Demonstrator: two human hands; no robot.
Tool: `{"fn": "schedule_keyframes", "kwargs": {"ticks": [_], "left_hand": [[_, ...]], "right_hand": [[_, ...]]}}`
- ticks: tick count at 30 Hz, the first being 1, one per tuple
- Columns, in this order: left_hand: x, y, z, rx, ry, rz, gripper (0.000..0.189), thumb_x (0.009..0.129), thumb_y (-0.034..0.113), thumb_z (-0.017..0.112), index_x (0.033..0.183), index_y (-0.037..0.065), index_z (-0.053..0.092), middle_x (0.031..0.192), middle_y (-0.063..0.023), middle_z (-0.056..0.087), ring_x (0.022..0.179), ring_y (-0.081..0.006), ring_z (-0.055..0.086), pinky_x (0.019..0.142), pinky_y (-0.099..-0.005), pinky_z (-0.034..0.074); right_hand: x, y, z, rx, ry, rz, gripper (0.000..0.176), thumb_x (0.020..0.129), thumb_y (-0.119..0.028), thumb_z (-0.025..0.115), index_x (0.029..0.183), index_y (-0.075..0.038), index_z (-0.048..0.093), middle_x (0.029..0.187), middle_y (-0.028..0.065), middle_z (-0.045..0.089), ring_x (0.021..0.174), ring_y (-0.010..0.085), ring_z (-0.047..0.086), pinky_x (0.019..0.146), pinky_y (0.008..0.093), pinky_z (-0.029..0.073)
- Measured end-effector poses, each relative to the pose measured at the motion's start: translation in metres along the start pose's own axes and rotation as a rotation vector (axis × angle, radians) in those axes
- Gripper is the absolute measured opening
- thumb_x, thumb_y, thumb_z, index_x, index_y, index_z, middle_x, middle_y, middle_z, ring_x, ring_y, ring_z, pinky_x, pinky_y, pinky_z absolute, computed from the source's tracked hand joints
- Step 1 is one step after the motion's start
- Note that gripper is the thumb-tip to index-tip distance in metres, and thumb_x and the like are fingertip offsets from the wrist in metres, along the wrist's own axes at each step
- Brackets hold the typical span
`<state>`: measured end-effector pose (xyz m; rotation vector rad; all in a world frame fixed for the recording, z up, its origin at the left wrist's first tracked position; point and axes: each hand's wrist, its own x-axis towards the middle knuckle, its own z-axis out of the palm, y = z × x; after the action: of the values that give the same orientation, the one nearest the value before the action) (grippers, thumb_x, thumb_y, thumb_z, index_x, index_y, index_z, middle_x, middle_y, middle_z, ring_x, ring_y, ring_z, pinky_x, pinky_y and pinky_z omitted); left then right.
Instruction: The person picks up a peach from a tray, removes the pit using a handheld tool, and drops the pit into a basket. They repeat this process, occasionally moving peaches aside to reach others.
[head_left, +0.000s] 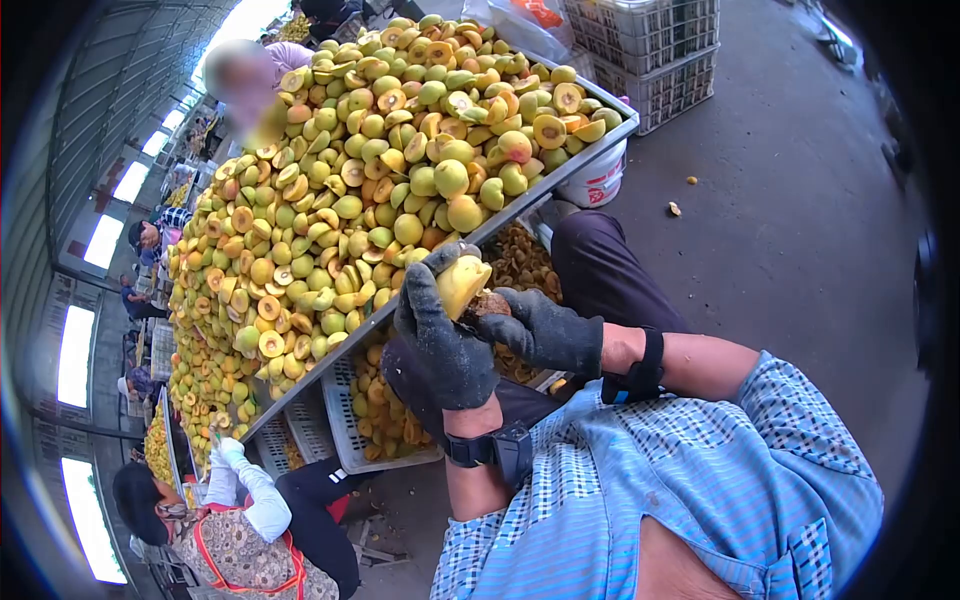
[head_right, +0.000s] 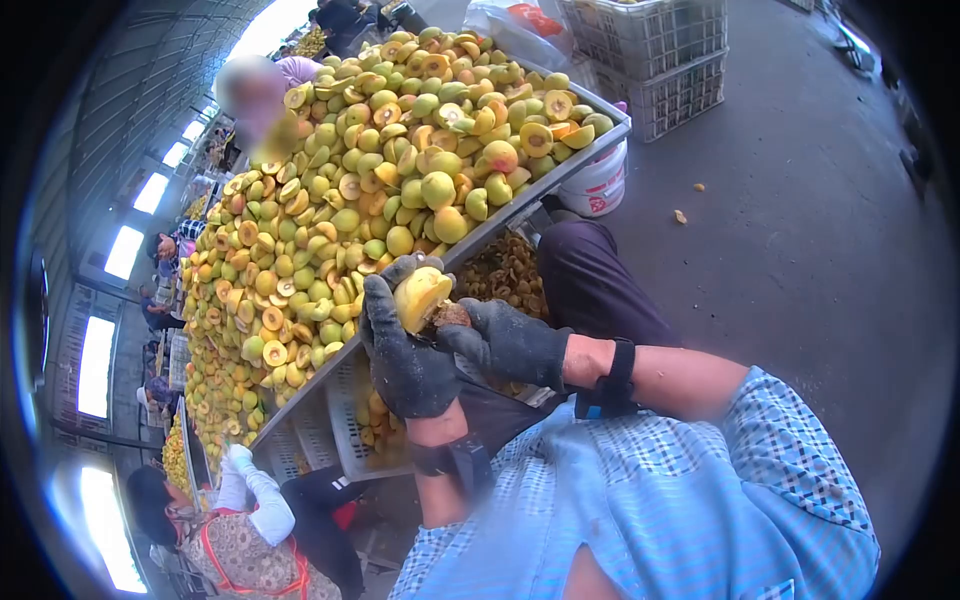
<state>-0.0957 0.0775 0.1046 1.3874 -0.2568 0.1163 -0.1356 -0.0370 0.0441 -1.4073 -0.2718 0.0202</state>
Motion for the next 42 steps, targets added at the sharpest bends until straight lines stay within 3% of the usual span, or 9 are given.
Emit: {"fn": "schedule_keyframes", "kwargs": {"ticks": [4,11,16,23,29,33,35,37,42], "left_hand": [[0.001,0.011,-0.011,0.068,-0.048,0.099,0.049,0.110,0.039,0.044,0.113,-0.005,0.066,0.105,-0.0175,0.071,0.100,-0.0276,0.069,0.095,-0.0375,0.054],[0.002,0.011,-0.033,-0.653,-0.029,-0.074,0.046,0.110,0.040,0.044,0.103,0.000,0.065,0.096,-0.0182,0.071,0.092,-0.0313,0.070,0.091,-0.0429,0.056],[-0.019,0.040,-0.032,-0.076,0.036,0.092,0.051,0.109,0.044,0.044,0.093,0.000,0.063,0.089,-0.0154,0.068,0.083,-0.0278,0.067,0.088,-0.0426,0.056],[-0.010,0.026,-0.057,-0.458,-0.341,0.107,0.050,0.109,0.044,0.044,0.092,0.000,0.061,0.097,-0.0193,0.067,0.089,-0.0316,0.066,0.086,-0.0421,0.054],[-0.016,0.027,-0.052,-0.127,-0.374,0.183,0.048,0.109,0.043,0.045,0.091,0.002,0.061,0.089,-0.0145,0.063,0.084,-0.0327,0.065,0.080,-0.0440,0.055],[-0.009,0.009,-0.056,-0.531,-0.102,-0.064,0.052,0.110,0.046,0.044,0.095,0.000,0.065,0.092,-0.0195,0.071,0.082,-0.0331,0.071,0.081,-0.0445,0.059],[0.003,-0.010,-0.074,-0.735,-0.081,-0.250,0.052,0.108,0.048,0.046,0.097,0.002,0.066,0.092,-0.0183,0.071,0.086,-0.0345,0.071,0.081,-0.0472,0.059],[0.006,-0.020,-0.091,-0.789,-0.082,-0.302,0.047,0.107,0.047,0.049,0.096,0.006,0.068,0.089,-0.0153,0.070,0.086,-0.0346,0.070,0.078,-0.0510,0.060],[-0.008,-0.020,-0.118,-0.566,-0.057,-0.277,0.049,0.107,0.049,0.050,0.102,0.005,0.069,0.094,-0.0140,0.071,0.091,-0.0325,0.070,0.083,-0.0464,0.059]], "right_hand": [[0.003,-0.001,0.009,-0.019,-0.048,-0.066,0.038,0.106,-0.038,0.054,0.119,-0.004,0.063,0.093,0.0041,0.068,0.085,0.0116,0.062,0.076,0.0303,0.052],[-0.014,-0.031,0.028,0.134,-0.220,0.187,0.039,0.104,-0.046,0.054,0.108,-0.009,0.065,0.076,-0.0049,0.054,0.065,0.0039,0.050,0.055,0.0235,0.042],[-0.020,-0.044,0.042,0.095,-0.189,0.107,0.034,0.105,-0.035,0.053,0.108,-0.004,0.066,0.083,-0.0015,0.059,0.076,0.0100,0.055,0.067,0.0279,0.048],[-0.014,-0.053,0.040,0.087,-0.359,0.242,0.025,0.104,-0.023,0.053,0.100,-0.003,0.067,0.077,0.0010,0.058,0.066,0.0143,0.052,0.064,0.0318,0.047],[0.001,0.009,0.032,-0.028,-0.295,-0.220,0.032,0.108,-0.028,0.049,0.115,-0.003,0.066,0.095,0.0020,0.067,0.089,0.0124,0.058,0.080,0.0325,0.051],[0.000,-0.004,0.033,0.078,-0.409,0.089,0.032,0.108,-0.030,0.051,0.116,-0.003,0.067,0.093,0.0007,0.065,0.083,0.0096,0.055,0.073,0.0312,0.049],[-0.004,-0.020,0.044,0.481,-0.310,0.564,0.029,0.107,-0.030,0.051,0.113,-0.006,0.067,0.089,-0.0010,0.063,0.082,0.0084,0.053,0.071,0.0300,0.047],[-0.001,-0.015,0.062,0.455,-0.333,0.217,0.036,0.103,-0.047,0.056,0.101,-0.012,0.064,0.073,-0.0036,0.057,0.064,0.0087,0.054,0.057,0.0250,0.044],[0.027,0.031,0.046,0.048,-0.622,0.474,0.046,0.100,-0.055,0.056,0.097,-0.010,0.063,0.067,-0.0009,0.055,0.052,0.0102,0.054,0.041,0.0278,0.044]]}}
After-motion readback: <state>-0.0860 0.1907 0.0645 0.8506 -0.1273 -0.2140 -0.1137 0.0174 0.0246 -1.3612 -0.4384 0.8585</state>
